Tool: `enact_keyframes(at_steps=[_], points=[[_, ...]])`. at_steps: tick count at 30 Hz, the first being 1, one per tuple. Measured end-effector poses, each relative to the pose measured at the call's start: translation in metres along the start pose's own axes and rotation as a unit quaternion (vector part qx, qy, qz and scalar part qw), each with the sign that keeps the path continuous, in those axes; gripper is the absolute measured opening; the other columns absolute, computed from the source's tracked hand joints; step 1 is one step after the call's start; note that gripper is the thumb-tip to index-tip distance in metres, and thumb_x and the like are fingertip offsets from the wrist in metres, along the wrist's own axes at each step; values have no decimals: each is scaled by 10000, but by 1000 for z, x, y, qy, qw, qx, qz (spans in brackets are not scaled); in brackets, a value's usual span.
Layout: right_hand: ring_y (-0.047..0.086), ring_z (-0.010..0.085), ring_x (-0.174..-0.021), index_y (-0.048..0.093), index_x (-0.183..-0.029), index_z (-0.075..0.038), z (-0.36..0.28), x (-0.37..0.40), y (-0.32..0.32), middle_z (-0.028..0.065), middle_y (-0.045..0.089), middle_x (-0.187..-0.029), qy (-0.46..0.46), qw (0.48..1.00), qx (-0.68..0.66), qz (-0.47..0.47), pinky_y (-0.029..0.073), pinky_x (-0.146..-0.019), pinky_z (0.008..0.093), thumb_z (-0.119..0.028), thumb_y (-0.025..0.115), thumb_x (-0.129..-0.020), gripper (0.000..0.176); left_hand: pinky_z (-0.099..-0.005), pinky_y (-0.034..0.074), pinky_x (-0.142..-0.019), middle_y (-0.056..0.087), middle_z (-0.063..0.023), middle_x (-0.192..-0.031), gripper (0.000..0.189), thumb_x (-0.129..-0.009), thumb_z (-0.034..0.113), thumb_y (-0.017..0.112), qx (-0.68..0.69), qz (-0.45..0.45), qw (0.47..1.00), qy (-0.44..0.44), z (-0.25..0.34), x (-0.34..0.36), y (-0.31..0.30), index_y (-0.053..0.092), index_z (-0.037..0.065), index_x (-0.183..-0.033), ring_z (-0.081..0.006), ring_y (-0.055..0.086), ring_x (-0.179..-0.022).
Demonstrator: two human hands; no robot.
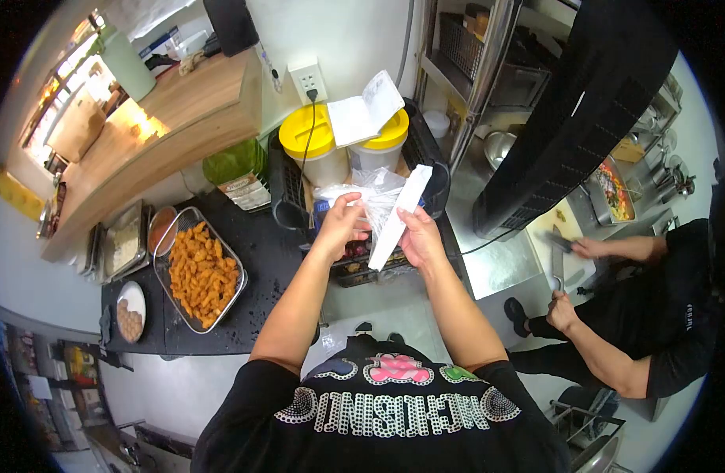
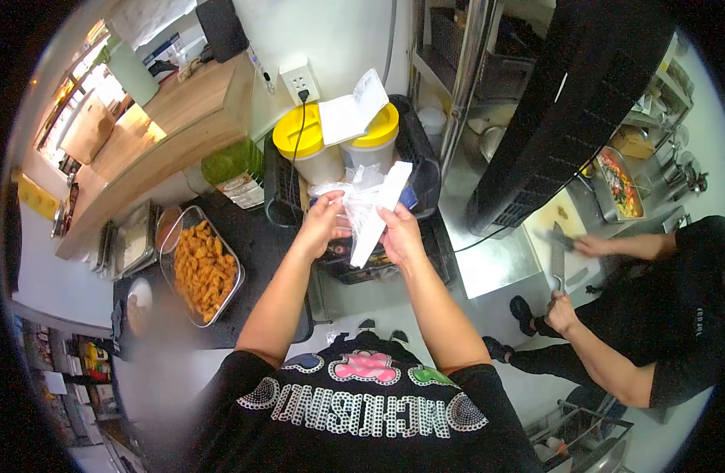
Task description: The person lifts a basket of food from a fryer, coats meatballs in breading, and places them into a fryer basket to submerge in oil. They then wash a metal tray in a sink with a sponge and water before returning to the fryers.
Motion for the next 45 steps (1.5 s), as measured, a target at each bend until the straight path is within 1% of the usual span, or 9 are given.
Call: enact_keyframes(at_steps=[2, 7, 13, 17, 26, 29, 32, 38, 45], points=[[606, 197, -870, 551, -1014, -42, 1, 0, 0, 68, 607, -948, -20, 1000, 15, 16, 513, -780, 375, -70, 558, -849, 167, -269, 476, -504, 568, -75, -843, 434, -811, 107, 610, -179, 11, 984, 18, 6, 16, 15, 431, 68, -1205, -124, 563, -618], [611, 171, -805, 579, -989, -37, -13, 5, -9, 55, 614, -923, -50, 995, 42, 79, 538, -701, 337, -48, 584, -833, 156, -238, 488, -568, 607, -114, -887, 442, -800, -69, 508, -123, -47, 991, 5, -9, 10, -20, 428, 27, -1224, -146, 601, -646], [612, 165, -792, 580, -988, -34, -13, 12, -4, 46, 611, -902, -69, 992, 71, 76, 539, -674, 326, -44, 585, -832, 157, -276, 491, -674, 568, -92, -1039, 487, -860, 174, 551, -121, -53, 989, -61, 2, 16, -14, 355, 73, -1294, -139, 564, -880], [611, 172, -796, 577, -991, -28, -13, 12, -10, 52, 608, -900, -76, 993, 43, 77, 537, -684, 337, -30, 564, -839, 153, -224, 492, -583, 583, -44, -784, 345, -780, 13, 626, -280, -178, 943, -40, -9, 16, 3, 501, 29, -1101, -122, 576, -615], [601, 172, -817, 582, -1011, -46, -20, 14, -25, 48, 613, -907, -42, 997, 63, 30, 519, -712, 348, -41, 563, -840, 173, -203, 455, -650, 612, -42, -855, 215, -866, 147, 557, -104, -28, 994, -23, 18, 29, 2, 548, 42, -1054, -101, 568, -684], [583, 171, -901, 537, -1073, -73, -8, 16, -19, 40, 600, -965, 18, 1000, -1, -16, 499, -768, 350, -91, 591, -837, 242, -208, 434, -627, 598, -7, -787, 150, -880, 149, 547, -135, -104, 985, 30, -10, 1, 14, 574, 47, -986, -73, 534, -692], [566, 190, -964, 468, -1115, -94, -4, 20, -11, 51, 568, -1044, 100, 986, -127, -47, 490, -796, 377, -153, 597, -844, 306, -225, 415, -619, 564, 9, -729, 123, -901, 129, 508, -251, -42, 957, 137, 3, 7, 34, 563, 23, -871, -69, 497, -687], [576, 286, -966, 432, -1167, -71, 9, 7, -21, 109, 565, -1072, 54, 987, -60, -136, 474, -830, 436, -106, 568, -809, 385, -240, 412, -720, 539, -21, -772, 144, -920, 106, 456, -310, 23, 907, 284, 37, 23, 31, 532, 11, -842, -102, 486, -751], [553, 300, -993, 429, -1193, -135, -4, 14, -10, 143, 554, -1089, 115, 976, -133, -131, 462, -811, 461, -198, 581, -826, 403, -237, 407, -628, 527, 10, -745, 130, -929, 151, 455, -261, 46, 920, 289, 53, 10, -15, 537, 50, -915, -72, 464, -687]])
Point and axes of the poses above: each hand's wrist, its own x-axis away from the middle knuckle, its own y-axis out of the palm, z = x × y, the point moved 4 cm from there along -x, towards the middle knuckle
